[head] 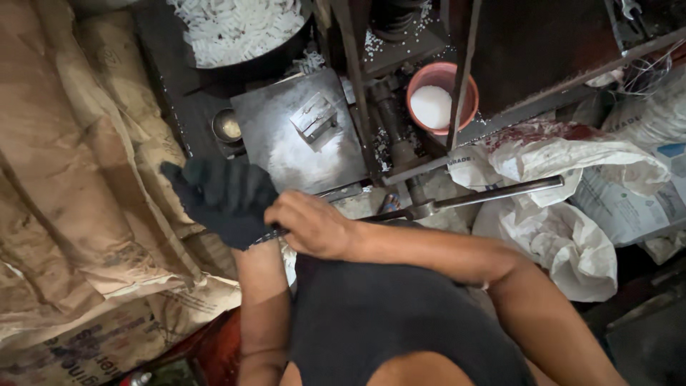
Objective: The person operates a manual press machine by pulling a lever to compress white granular material into a metal mold. They repeatedly remove the compressed block, place it on a metal tray, and reset the mold for the next cycle.
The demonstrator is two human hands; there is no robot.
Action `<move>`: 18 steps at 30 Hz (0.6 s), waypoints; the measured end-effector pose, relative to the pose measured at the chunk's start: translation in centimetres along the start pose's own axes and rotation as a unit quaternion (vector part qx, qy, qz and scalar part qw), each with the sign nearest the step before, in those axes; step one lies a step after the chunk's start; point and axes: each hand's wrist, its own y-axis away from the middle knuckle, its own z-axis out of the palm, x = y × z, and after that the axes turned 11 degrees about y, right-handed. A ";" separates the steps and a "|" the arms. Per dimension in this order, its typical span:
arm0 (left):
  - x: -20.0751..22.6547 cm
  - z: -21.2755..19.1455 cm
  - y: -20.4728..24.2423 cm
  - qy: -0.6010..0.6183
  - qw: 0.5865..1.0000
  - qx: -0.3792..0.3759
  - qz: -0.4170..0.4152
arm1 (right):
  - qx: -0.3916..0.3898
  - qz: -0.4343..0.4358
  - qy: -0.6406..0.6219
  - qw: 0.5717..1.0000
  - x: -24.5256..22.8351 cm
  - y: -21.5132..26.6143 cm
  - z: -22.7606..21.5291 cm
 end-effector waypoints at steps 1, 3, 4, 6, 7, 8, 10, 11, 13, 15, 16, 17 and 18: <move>-0.1 0.3 -0.2 0.000 1.000 -0.001 0.000 | 0.026 0.014 0.019 0.999 0.1 -0.2 0.3; -0.4 1.2 -0.6 0.004 1.000 -0.001 0.004 | 0.123 0.024 0.035 0.992 0.2 -0.6 0.8; -0.7 1.7 -0.7 0.082 0.995 -0.053 -0.006 | 0.171 0.027 0.042 0.984 0.2 -0.9 1.0; -2.3 2.4 -0.5 0.234 0.960 -0.153 -0.025 | 0.160 0.098 -0.026 0.982 0.4 -1.4 1.0; -3.2 2.9 -0.1 0.262 0.948 -0.176 -0.032 | 0.152 0.132 -0.060 0.978 0.5 -1.6 0.8; -3.9 3.2 0.1 0.258 0.949 -0.177 -0.033 | 0.131 0.112 -0.074 0.982 0.7 -1.8 0.7; -5.2 3.8 1.4 0.123 0.985 -0.118 -0.021 | 0.087 0.075 -0.103 0.988 0.9 -1.9 0.3; -5.9 3.9 2.1 0.044 0.995 -0.082 -0.023 | 0.082 0.020 -0.096 0.992 1.0 -1.9 0.3; -7.0 3.7 2.9 -0.126 0.991 -0.027 -0.027 | 0.070 -0.098 -0.080 0.989 1.9 -2.5 0.2; -7.4 3.5 3.9 -0.255 0.966 0.005 -0.040 | 0.057 -0.214 -0.070 0.973 2.6 -3.0 0.7; -7.6 3.3 4.3 -0.319 0.946 0.013 -0.053 | 0.051 -0.269 -0.063 0.960 3.0 -3.2 1.0; -7.7 3.1 4.8 -0.380 0.922 0.019 -0.066 | 0.050 -0.306 -0.054 0.949 3.3 -3.4 1.6; -7.8 2.7 5.1 -0.437 0.896 0.018 -0.074 | 0.048 -0.343 -0.046 0.937 3.4 -3.5 2.2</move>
